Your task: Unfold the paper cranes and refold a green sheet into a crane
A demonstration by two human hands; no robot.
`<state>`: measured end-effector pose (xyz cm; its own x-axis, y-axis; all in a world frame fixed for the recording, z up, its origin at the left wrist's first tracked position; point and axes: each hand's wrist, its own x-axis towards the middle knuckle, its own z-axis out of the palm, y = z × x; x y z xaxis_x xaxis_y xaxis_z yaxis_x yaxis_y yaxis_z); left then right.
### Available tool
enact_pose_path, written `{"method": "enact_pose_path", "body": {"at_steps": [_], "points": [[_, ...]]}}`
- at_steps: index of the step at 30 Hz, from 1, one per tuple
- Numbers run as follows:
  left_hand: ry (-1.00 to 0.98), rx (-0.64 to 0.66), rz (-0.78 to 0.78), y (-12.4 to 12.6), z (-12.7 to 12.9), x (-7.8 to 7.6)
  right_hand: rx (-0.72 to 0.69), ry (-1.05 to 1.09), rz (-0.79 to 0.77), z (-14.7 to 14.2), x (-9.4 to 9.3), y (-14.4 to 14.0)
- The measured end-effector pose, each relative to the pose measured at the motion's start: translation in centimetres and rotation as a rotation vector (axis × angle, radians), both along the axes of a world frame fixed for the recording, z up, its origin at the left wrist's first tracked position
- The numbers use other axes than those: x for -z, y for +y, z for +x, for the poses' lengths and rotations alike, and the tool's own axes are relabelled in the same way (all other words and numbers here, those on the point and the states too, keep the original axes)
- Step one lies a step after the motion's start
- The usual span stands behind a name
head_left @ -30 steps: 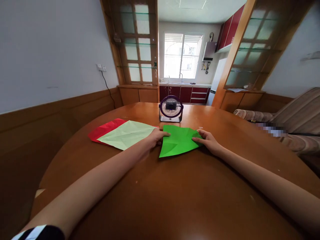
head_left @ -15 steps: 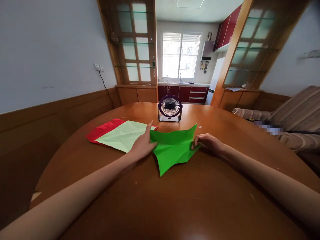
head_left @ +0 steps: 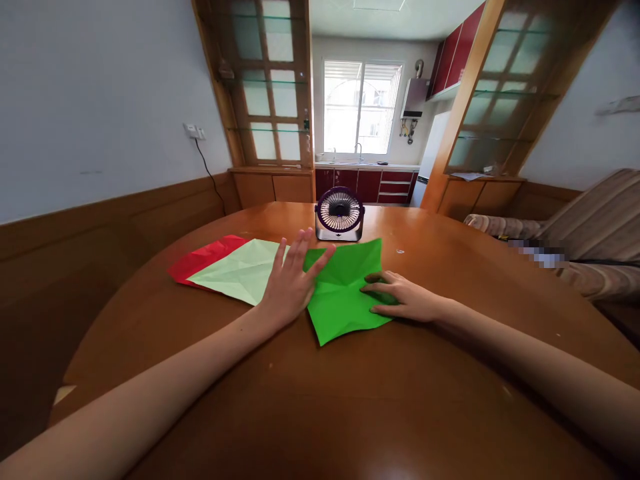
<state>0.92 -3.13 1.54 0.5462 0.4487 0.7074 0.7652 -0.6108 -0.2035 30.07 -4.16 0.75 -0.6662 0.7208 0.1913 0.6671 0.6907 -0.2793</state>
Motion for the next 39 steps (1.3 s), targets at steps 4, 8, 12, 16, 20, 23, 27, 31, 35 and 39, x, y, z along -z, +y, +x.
{"method": "enact_pose_path", "body": {"at_steps": [4, 8, 12, 16, 20, 23, 27, 31, 35, 39], "points": [[0.102, 0.047, -0.015, 0.0, 0.1, 0.0, -0.07, 0.048, -0.158, 0.4, -0.3, 0.1], [0.245, 0.228, -0.172, 0.3, 0.1, 0.6, -0.193, 0.103, -0.308, 0.9, -1.2, 0.3], [0.33, 0.32, -0.407, 0.0, 0.0, 1.0, -0.204, 0.11, -0.318, 1.7, -1.7, 0.9], [0.336, 0.267, -0.478, -0.9, 0.3, 0.5, -0.096, 0.085, -0.16, 2.8, -1.2, 2.2], [0.346, 0.286, -0.439, -2.0, 0.9, -0.3, 0.117, 0.091, -0.032, 3.6, 0.0, 3.4], [0.338, 0.36, -0.46, -2.5, 1.3, -0.5, 0.189, 0.067, -0.017, 3.4, 0.6, 3.8], [0.202, 0.429, -0.541, -2.1, 1.2, -0.1, 0.108, 0.005, -0.015, 2.2, 0.8, 4.1], [0.127, 0.374, -0.586, -0.7, 0.4, 0.7, 0.003, -0.041, -0.036, 0.4, 0.6, 5.2], [0.253, 0.299, -0.643, -0.4, 0.1, 0.8, 0.014, -0.041, 0.033, -1.1, 0.4, 6.3], [0.29, 0.199, -0.566, -1.8, 1.0, 0.4, 0.135, 0.012, 0.128, -1.4, 0.0, 6.1]]}}
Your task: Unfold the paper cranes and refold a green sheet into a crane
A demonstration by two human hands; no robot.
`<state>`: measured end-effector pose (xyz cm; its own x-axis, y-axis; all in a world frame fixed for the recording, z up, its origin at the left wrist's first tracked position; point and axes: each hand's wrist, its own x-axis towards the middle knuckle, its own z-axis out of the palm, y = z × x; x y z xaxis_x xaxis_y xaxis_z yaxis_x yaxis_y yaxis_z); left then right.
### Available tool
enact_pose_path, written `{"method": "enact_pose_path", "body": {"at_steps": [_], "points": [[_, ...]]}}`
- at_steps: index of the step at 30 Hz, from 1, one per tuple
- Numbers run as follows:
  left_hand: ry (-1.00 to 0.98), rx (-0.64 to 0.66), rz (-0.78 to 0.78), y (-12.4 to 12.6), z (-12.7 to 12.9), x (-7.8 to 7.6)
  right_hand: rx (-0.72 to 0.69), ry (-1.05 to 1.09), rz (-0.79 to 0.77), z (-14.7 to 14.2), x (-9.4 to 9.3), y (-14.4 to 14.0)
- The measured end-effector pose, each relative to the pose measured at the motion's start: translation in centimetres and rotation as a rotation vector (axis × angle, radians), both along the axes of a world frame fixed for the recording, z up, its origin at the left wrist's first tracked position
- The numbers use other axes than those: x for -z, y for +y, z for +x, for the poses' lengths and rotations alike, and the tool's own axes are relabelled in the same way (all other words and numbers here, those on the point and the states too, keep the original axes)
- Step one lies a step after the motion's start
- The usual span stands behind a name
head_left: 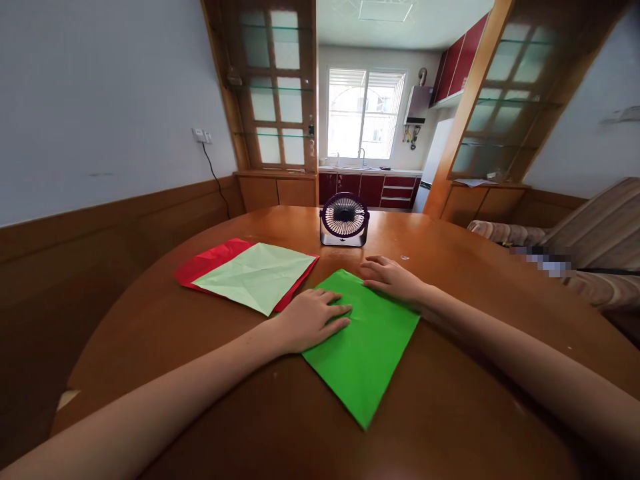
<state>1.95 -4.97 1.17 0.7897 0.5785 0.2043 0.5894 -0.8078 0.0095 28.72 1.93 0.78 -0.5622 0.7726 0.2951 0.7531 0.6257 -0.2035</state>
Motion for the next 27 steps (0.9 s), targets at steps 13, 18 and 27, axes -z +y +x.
{"method": "enact_pose_path", "body": {"at_steps": [13, 18, 27], "points": [[-0.068, 0.085, 0.082, 0.9, 0.1, 0.8, 0.064, 0.065, -0.133, 1.4, -1.2, -1.4], [-0.099, 0.101, -0.03, 1.7, -0.4, 1.3, 0.076, 0.045, -0.102, 1.2, -1.1, -1.1], [-0.014, -0.012, -0.036, 1.0, -0.1, 1.5, 0.073, 0.205, -0.3, 2.9, -1.2, -1.0]]}}
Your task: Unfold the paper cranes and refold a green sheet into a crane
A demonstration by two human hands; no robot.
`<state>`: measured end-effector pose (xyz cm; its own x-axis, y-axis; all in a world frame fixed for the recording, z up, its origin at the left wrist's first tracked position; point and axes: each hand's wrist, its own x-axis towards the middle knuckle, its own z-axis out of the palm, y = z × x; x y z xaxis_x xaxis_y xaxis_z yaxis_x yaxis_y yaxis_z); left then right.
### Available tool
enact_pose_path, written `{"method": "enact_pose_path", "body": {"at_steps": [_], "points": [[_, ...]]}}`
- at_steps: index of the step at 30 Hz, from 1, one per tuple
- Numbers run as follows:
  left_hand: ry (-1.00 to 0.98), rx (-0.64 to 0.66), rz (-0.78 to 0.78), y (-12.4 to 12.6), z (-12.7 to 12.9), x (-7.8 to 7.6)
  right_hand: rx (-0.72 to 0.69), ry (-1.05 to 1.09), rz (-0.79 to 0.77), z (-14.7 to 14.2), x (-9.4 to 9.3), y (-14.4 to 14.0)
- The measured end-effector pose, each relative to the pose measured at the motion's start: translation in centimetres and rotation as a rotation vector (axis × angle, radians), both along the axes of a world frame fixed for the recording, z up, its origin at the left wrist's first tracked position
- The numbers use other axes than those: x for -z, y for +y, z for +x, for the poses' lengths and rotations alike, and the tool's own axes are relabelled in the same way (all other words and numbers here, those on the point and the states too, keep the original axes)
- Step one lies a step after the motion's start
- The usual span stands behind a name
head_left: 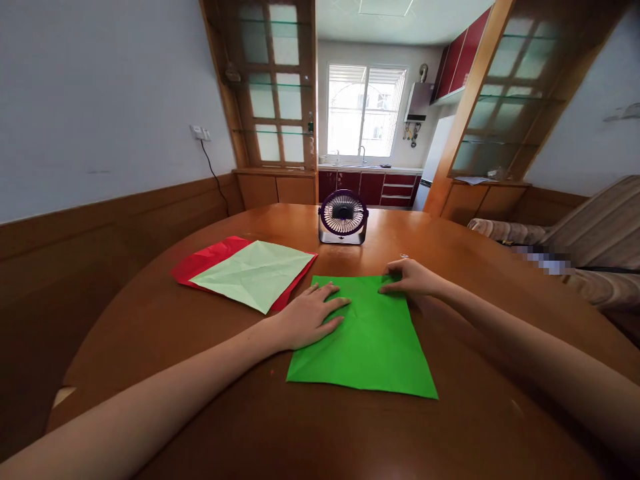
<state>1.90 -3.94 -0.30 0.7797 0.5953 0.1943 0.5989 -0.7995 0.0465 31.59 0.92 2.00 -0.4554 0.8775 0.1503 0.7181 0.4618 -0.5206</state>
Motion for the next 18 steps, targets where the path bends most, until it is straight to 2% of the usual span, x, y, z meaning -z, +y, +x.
{"method": "enact_pose_path", "body": {"at_steps": [3, 6, 10, 12, 15, 18], "points": [[0.019, -0.029, -0.024, 0.0, 0.0, 0.1, 0.011, 0.215, -0.051, 0.0, 0.8, -0.9], [0.014, -0.049, -0.023, -0.1, -0.1, 0.1, 0.012, 0.34, 0.035, -0.3, 1.6, -2.0], [0.0, -0.055, -0.02, 0.0, -0.1, 0.1, -0.133, 0.278, 0.33, -0.4, 2.0, -3.3], [-0.007, -0.05, -0.013, 0.0, -0.2, 0.1, -0.227, 0.245, 0.405, -0.5, 2.0, -3.8], [-0.015, -0.04, -0.006, 0.2, -0.3, 0.2, -0.338, 0.213, 0.417, -0.7, 2.1, -4.4], [-0.02, -0.023, -0.018, 0.3, -0.5, 0.2, -0.342, 0.214, 0.369, -1.3, 2.5, -4.8]]}}
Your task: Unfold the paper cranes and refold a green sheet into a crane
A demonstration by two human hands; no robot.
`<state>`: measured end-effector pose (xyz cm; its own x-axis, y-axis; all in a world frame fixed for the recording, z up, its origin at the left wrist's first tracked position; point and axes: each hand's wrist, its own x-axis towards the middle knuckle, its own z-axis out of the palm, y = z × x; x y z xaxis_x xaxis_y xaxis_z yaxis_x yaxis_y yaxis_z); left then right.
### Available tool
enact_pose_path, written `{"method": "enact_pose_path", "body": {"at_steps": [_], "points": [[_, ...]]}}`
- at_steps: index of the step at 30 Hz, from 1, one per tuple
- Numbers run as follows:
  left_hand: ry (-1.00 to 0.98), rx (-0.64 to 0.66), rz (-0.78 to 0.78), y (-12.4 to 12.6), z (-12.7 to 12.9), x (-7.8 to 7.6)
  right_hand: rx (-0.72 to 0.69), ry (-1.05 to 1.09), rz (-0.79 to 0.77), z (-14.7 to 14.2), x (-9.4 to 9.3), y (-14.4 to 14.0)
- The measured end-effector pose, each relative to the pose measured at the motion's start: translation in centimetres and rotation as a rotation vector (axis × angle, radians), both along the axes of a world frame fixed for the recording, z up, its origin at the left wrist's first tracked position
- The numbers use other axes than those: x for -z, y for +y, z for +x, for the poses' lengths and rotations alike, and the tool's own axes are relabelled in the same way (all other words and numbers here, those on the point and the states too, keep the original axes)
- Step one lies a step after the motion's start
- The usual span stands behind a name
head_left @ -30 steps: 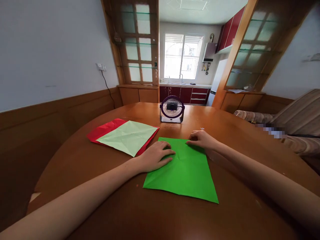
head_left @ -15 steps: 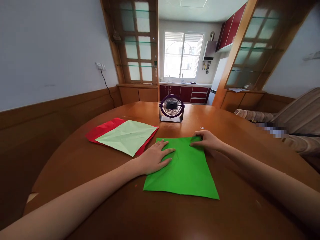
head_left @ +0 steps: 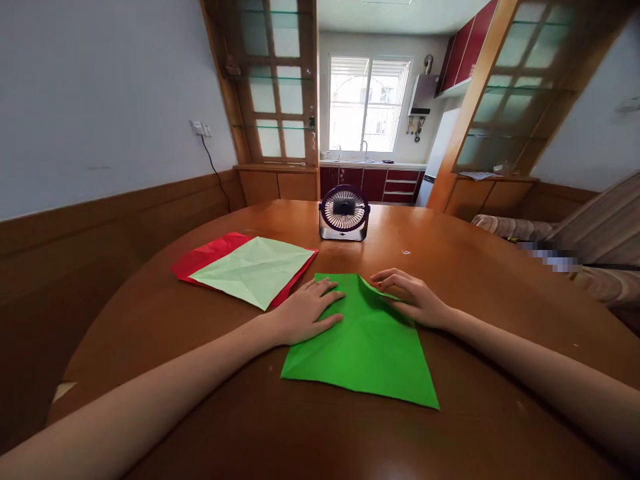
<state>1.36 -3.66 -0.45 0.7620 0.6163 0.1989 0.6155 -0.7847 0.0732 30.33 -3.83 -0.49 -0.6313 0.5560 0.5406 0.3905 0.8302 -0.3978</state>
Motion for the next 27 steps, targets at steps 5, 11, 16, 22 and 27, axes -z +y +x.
{"method": "enact_pose_path", "body": {"at_steps": [5, 11, 16, 22, 27], "points": [[-0.006, 0.005, -0.017, 0.1, -0.2, 0.1, 0.123, 0.016, -0.021, -0.5, 0.5, -0.2], [-0.025, 0.007, -0.061, 0.2, -0.3, 0.1, 0.029, 0.044, 0.062, 0.1, 0.2, -0.7], [-0.14, -0.009, -0.101, 0.1, -0.2, -0.1, -0.079, -0.019, 0.116, 0.2, 0.0, -1.2], [-0.147, 0.006, 0.077, 0.0, -0.1, -0.3, -0.196, -0.114, 0.147, 0.0, 0.2, -1.3], [0.013, 0.089, 0.065, 0.0, 0.1, -0.3, -0.233, -0.153, 0.157, 0.0, 0.6, -1.0]]}}
